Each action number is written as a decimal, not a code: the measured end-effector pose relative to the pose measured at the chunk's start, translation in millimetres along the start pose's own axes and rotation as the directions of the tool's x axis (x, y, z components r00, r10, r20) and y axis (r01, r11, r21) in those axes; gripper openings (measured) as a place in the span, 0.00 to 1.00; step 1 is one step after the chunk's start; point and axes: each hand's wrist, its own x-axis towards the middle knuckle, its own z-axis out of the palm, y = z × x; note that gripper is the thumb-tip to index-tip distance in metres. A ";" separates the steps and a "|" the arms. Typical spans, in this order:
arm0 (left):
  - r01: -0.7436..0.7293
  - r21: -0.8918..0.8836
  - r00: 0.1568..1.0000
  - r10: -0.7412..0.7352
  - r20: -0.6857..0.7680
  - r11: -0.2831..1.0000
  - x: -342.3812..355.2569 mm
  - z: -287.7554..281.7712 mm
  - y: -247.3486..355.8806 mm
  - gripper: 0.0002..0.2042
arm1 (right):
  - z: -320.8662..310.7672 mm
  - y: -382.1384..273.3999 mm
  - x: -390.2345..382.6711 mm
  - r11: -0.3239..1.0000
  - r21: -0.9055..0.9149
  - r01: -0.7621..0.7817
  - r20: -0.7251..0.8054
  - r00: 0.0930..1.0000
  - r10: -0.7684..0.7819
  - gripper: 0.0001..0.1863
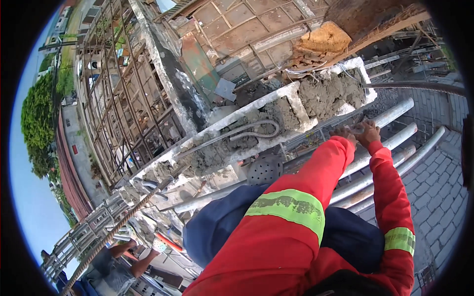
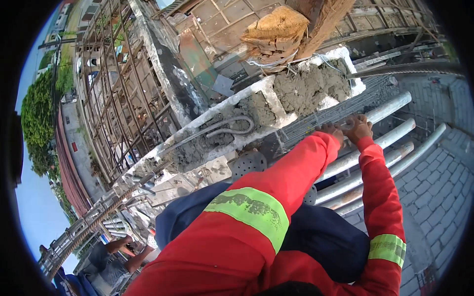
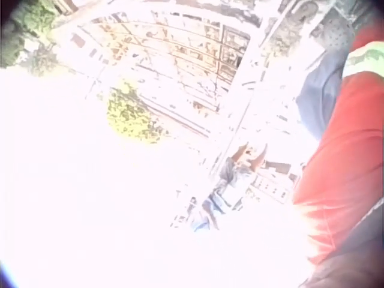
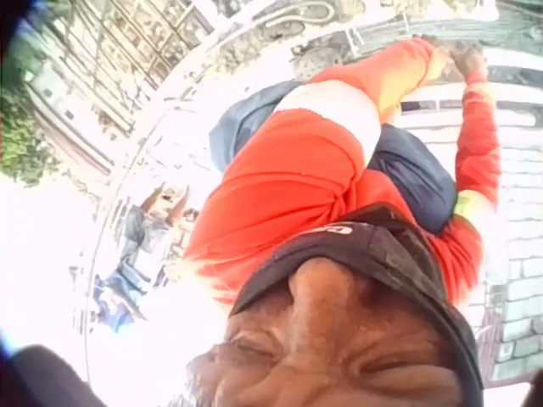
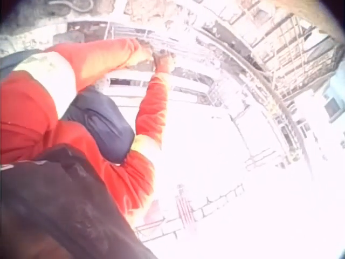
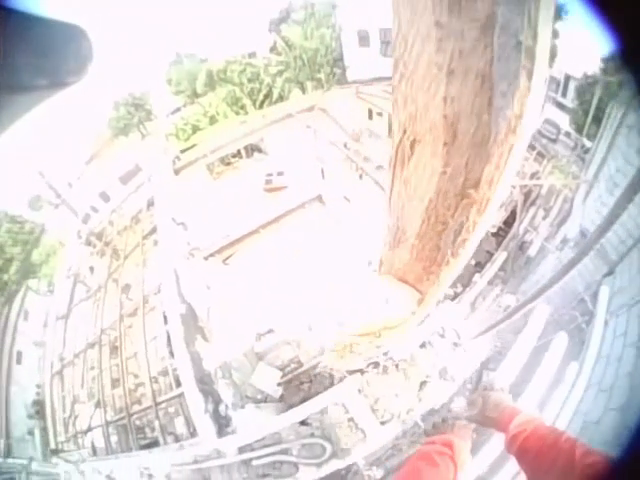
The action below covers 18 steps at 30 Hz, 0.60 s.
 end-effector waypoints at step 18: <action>-0.272 -0.521 0.910 0.392 0.135 0.809 -242.1 -214.6 -153.6 0.29 | -38.0 -13.9 21.0 0.845 0.265 0.465 0.152 0.845 -0.513 0.25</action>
